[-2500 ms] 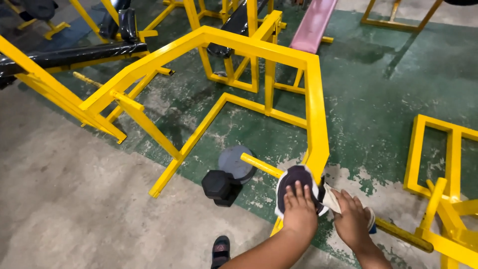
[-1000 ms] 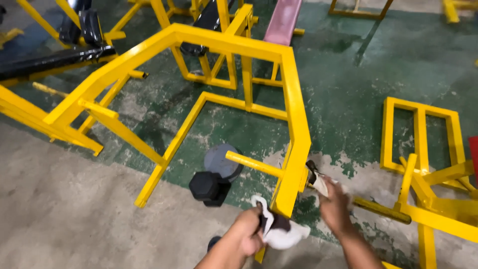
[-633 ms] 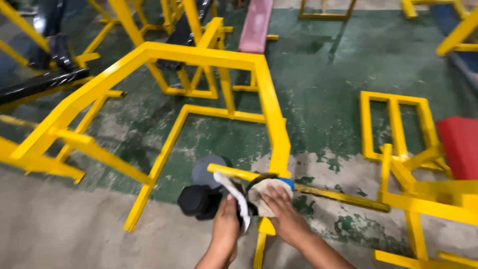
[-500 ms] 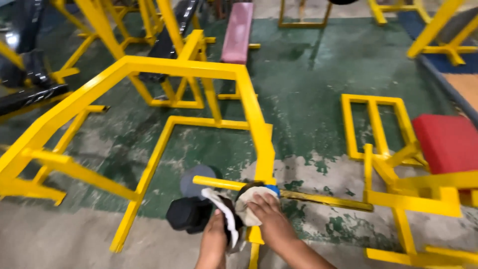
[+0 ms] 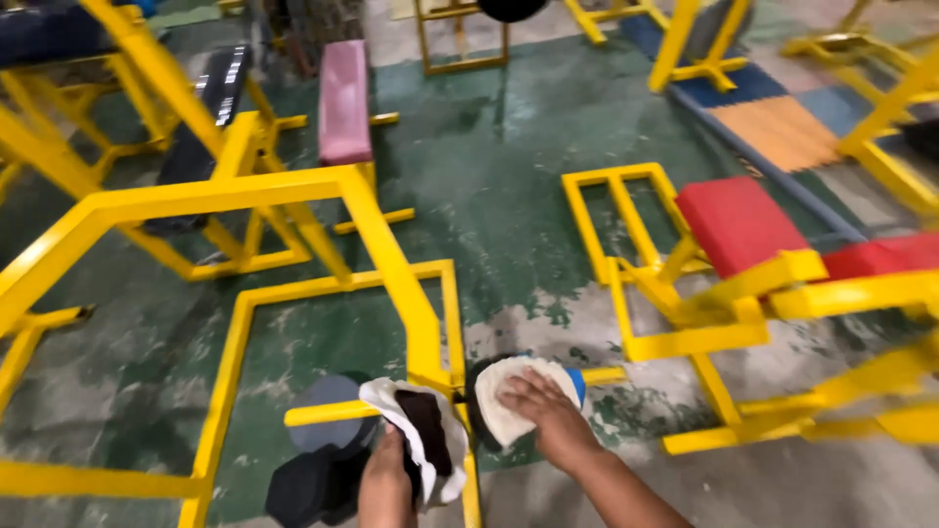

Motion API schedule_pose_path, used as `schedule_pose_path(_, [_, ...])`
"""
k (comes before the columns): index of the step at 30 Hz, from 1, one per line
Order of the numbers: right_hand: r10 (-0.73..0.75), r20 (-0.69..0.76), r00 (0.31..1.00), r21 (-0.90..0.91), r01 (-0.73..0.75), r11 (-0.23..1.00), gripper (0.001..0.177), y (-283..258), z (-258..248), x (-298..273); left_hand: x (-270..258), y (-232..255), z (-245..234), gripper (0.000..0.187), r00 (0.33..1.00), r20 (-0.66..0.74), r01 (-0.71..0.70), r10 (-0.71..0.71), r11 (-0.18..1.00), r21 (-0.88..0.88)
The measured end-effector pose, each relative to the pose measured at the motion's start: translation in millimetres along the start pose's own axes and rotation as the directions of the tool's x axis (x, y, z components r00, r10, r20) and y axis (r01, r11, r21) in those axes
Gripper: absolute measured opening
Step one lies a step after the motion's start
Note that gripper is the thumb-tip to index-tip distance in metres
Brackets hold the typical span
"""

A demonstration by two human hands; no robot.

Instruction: Wiping down the frames of gym equipment machines with cleaning cloths.

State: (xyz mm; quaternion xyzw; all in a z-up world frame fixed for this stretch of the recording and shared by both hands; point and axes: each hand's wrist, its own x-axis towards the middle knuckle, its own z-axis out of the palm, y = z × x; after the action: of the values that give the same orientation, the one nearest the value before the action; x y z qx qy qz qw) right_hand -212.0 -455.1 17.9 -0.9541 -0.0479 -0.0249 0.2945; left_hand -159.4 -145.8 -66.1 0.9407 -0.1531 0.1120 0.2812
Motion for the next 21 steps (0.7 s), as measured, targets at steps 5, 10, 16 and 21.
schedule_pose_path(5, [0.189,-0.297,0.936,-0.033,-0.208,0.977,0.086,77.6,-17.7,-46.2,65.9,125.4,-77.5,0.049,0.633,0.554,0.656,-0.541,-0.004,-0.754])
schedule_pose_path(10, [0.652,-0.351,0.672,0.458,-0.484,0.746,0.057,204.9,31.3,-114.8,39.1,-9.6,84.1,0.044,0.972,0.233,0.096,-0.023,0.947,-0.307])
schedule_pose_path(16, [0.953,0.006,0.304,0.877,-0.46,0.142,0.043,135.1,-10.4,-168.2,101.5,26.5,105.5,0.045,0.937,0.35,0.202,0.001,0.815,-0.543])
schedule_pose_path(21, [0.978,-0.014,0.21,0.985,-0.167,0.05,0.045,64.5,-50.4,-197.5,136.3,36.1,139.2,0.046,0.845,0.326,-0.227,0.423,0.837,-0.498])
